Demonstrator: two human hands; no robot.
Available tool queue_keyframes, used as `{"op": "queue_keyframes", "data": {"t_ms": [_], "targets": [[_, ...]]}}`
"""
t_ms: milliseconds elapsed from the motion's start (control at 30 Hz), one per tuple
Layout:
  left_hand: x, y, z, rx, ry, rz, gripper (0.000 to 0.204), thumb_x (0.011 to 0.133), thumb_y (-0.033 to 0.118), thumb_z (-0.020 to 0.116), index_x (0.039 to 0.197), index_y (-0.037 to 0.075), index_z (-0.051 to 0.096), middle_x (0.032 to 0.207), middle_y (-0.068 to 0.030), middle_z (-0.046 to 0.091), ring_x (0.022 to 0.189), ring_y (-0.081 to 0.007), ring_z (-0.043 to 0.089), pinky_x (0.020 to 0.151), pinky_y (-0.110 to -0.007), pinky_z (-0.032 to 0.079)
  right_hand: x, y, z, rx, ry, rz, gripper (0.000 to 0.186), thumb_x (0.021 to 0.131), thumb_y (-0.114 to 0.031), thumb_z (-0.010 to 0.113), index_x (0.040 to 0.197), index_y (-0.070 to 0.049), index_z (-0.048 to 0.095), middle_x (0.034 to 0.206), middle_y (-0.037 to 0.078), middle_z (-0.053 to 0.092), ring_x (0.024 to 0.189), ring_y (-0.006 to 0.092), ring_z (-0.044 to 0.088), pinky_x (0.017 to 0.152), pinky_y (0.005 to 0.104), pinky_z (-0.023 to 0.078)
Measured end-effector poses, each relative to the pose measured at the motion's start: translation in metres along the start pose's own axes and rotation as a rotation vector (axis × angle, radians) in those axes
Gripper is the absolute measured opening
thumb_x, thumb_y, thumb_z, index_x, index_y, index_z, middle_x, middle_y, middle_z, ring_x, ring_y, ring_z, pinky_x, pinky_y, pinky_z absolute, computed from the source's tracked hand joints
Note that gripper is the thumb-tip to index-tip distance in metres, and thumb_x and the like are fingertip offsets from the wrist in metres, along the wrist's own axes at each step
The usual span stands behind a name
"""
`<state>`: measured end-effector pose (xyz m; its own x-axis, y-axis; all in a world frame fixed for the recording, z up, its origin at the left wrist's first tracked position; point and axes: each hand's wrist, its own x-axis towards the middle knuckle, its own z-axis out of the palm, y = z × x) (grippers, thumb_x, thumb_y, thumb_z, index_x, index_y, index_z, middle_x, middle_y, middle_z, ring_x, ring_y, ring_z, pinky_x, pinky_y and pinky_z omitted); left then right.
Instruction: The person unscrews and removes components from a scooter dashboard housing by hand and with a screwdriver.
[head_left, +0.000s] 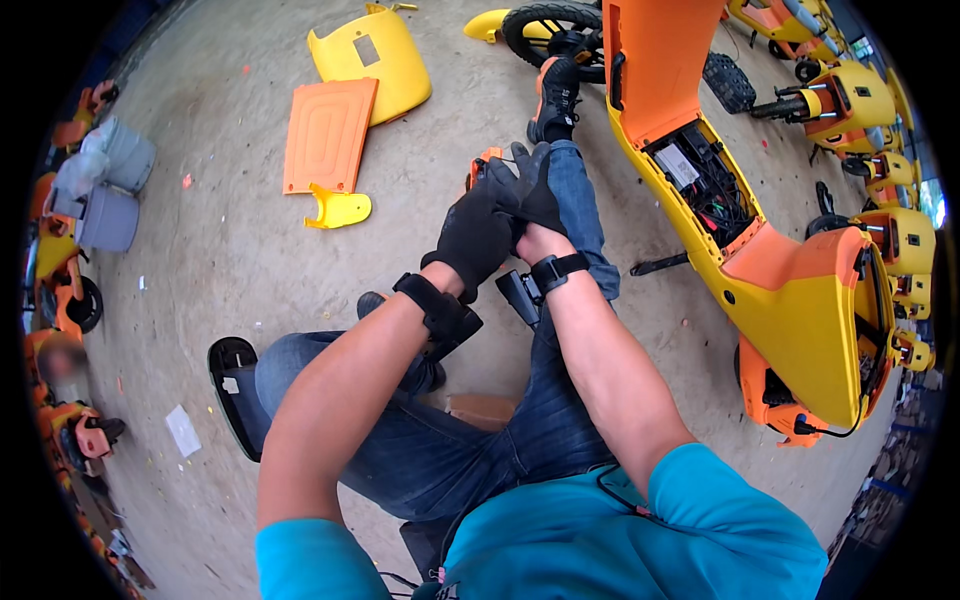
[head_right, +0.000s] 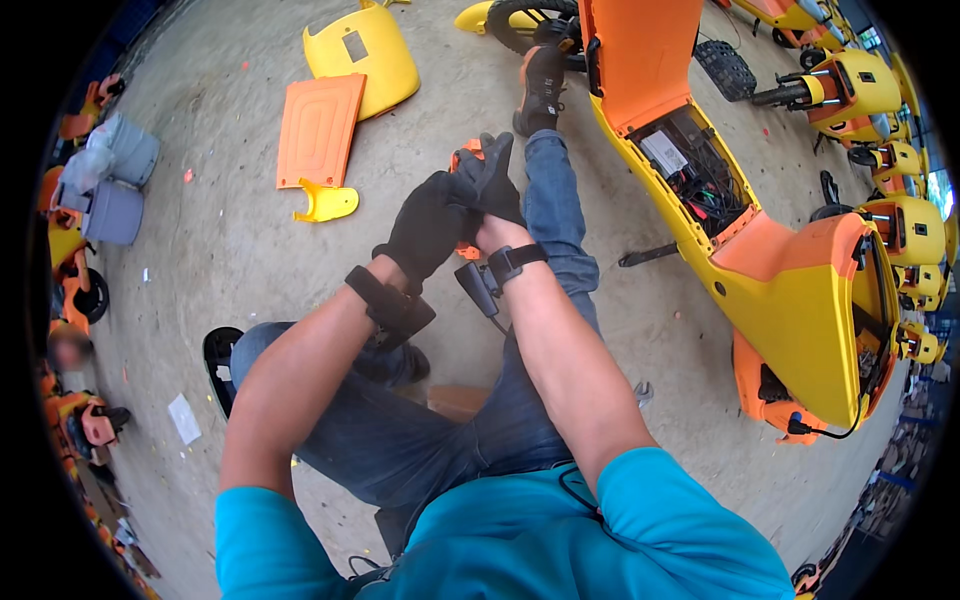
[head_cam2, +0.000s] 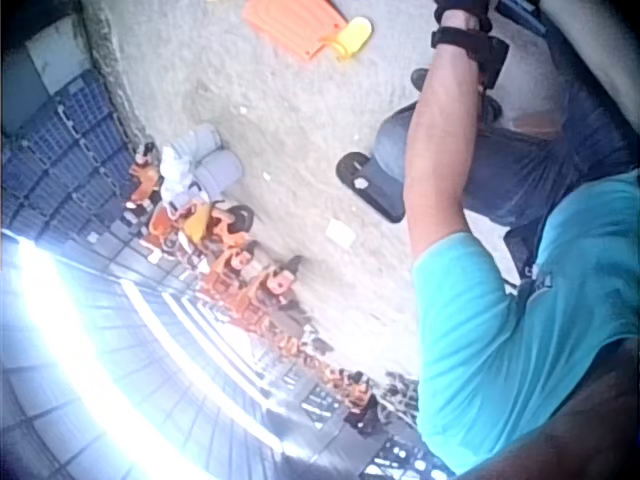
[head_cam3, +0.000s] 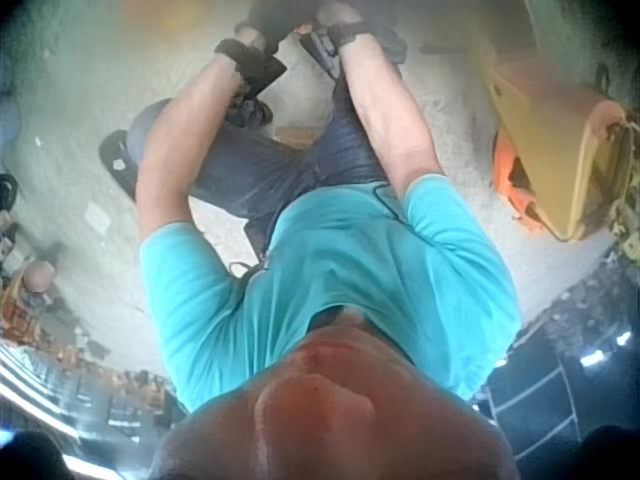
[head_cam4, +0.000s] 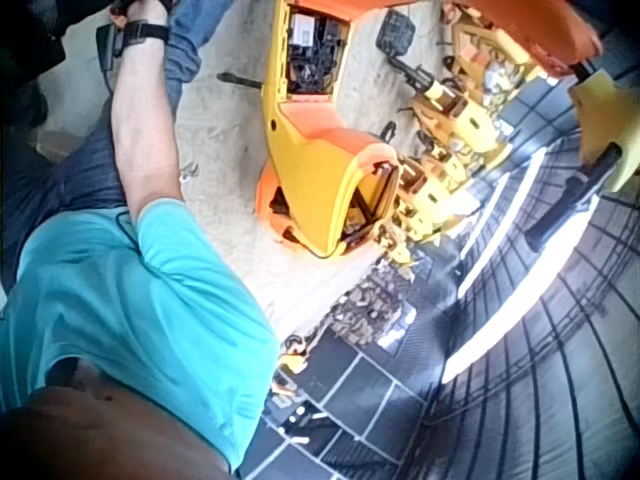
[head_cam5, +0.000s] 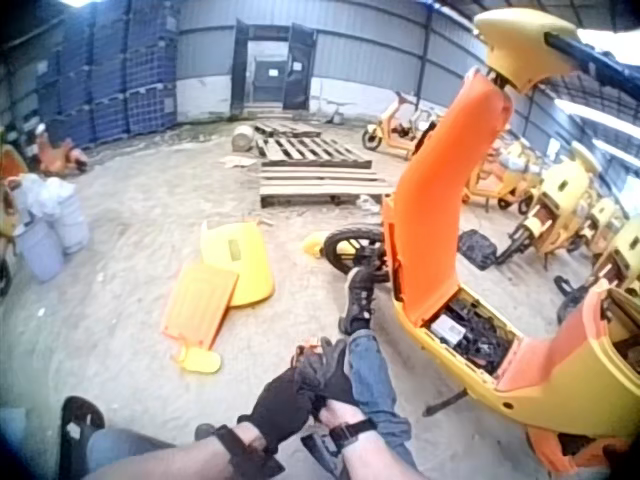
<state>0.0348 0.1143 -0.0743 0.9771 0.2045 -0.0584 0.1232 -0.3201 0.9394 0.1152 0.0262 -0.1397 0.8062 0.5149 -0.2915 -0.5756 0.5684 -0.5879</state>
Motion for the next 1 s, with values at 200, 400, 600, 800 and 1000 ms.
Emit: {"op": "queue_keyframes", "data": {"t_ms": [200,400,600,800,1000], "targets": [[0.010,-0.022,0.005,-0.243,-0.083,0.180,0.015,0.088,0.009,0.052,0.094,0.001,0.064,0.086,-0.0154,0.066,0.079,-0.0273,0.064,0.071,-0.036,0.050,-0.001,-0.006,0.000,0.115,-0.053,0.024,0.071,0.098,-0.053,0.055,0.153,-0.016,0.028,0.155,0.015,0.034,0.126,0.0246,0.051,0.100,0.0381,0.048],[0.009,-0.011,-0.006,-0.035,-0.333,0.284,0.016,0.090,0.004,0.049,0.093,0.003,0.064,0.087,-0.0104,0.064,0.080,-0.0185,0.062,0.071,-0.031,0.050,-0.001,-0.015,0.006,0.074,0.032,0.019,0.060,0.100,-0.041,0.058,0.148,-0.013,0.036,0.148,0.013,0.043,0.118,0.0242,0.056,0.098,0.0361,0.049],[0.005,0.020,-0.005,0.057,-0.506,0.164,0.016,0.090,0.009,0.052,0.098,0.003,0.065,0.095,-0.0086,0.062,0.085,-0.0196,0.061,0.079,-0.031,0.050,0.029,-0.004,-0.044,-0.310,-0.133,-0.354,0.054,0.098,-0.024,0.063,0.146,-0.013,0.039,0.127,0.012,0.056,0.114,0.0249,0.058,0.092,0.0366,0.052],[0.024,0.010,-0.047,0.516,-0.130,0.562,0.020,0.089,0.013,0.057,0.104,0.004,0.065,0.092,-0.0098,0.064,0.086,-0.0200,0.064,0.074,-0.033,0.051,0.037,0.005,-0.063,-0.391,0.085,-0.094,0.055,0.094,-0.023,0.064,0.142,-0.005,0.043,0.104,0.014,0.066,0.100,0.0221,0.065,0.084,0.0347,0.054],[0.031,0.034,-0.095,-0.160,0.093,-0.068,0.027,0.094,0.024,0.060,0.107,0.002,0.064,0.094,-0.0052,0.067,0.085,-0.0136,0.065,0.075,-0.026,0.049,0.042,0.044,-0.090,-1.467,0.258,-0.001,0.065,0.077,-0.054,0.073,0.105,0.004,0.067,0.099,0.023,0.071,0.093,0.0345,0.069,0.082,0.0400,0.053]]}}
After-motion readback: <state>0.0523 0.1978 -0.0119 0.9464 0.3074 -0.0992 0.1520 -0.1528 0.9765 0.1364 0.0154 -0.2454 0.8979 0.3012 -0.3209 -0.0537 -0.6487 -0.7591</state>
